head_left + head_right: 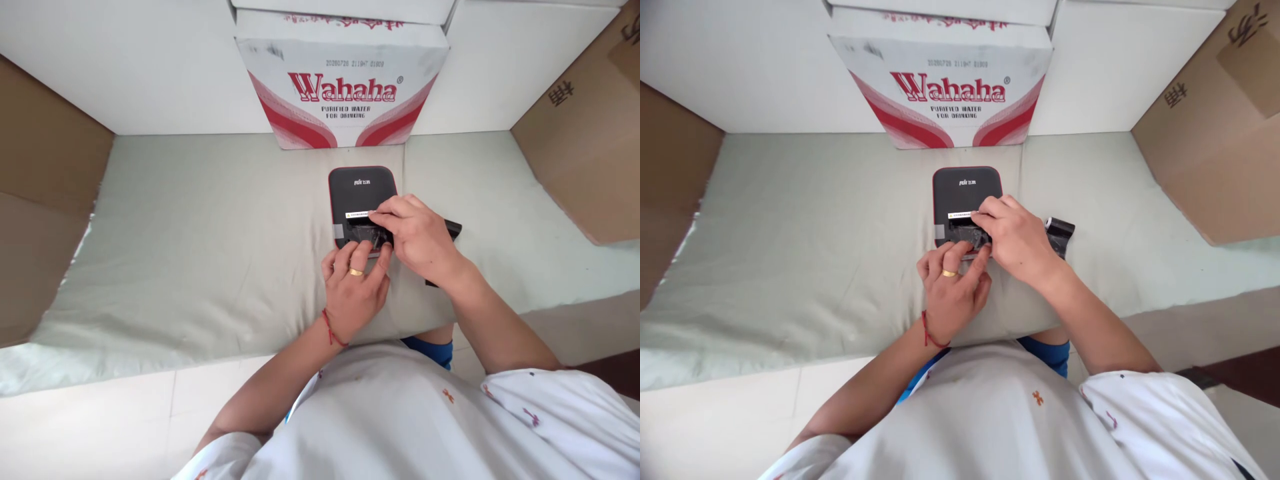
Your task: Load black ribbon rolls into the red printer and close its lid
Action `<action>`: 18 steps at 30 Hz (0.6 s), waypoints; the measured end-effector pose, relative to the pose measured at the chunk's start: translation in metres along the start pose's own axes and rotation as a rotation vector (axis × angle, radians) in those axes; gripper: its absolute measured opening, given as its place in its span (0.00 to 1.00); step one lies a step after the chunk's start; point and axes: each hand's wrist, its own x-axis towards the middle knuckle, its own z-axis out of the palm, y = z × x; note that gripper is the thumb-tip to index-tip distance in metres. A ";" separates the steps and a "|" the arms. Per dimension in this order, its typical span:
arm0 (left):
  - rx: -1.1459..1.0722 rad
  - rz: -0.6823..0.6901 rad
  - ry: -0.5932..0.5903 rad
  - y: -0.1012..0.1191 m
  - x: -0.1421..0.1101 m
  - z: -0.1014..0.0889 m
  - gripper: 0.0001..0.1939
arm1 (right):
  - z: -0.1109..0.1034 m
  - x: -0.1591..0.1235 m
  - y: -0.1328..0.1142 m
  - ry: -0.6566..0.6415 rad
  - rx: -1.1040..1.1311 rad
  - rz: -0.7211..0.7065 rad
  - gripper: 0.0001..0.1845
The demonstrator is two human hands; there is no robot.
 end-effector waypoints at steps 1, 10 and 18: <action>-0.003 0.008 -0.009 -0.002 0.000 -0.001 0.28 | 0.004 -0.002 0.000 0.044 0.037 0.007 0.25; -0.085 0.166 0.147 -0.035 -0.017 0.023 0.26 | -0.022 -0.099 -0.026 -0.064 0.692 -0.080 0.20; -0.184 0.138 0.080 -0.034 -0.020 0.021 0.35 | 0.075 -0.160 -0.062 -0.678 0.669 -0.004 0.12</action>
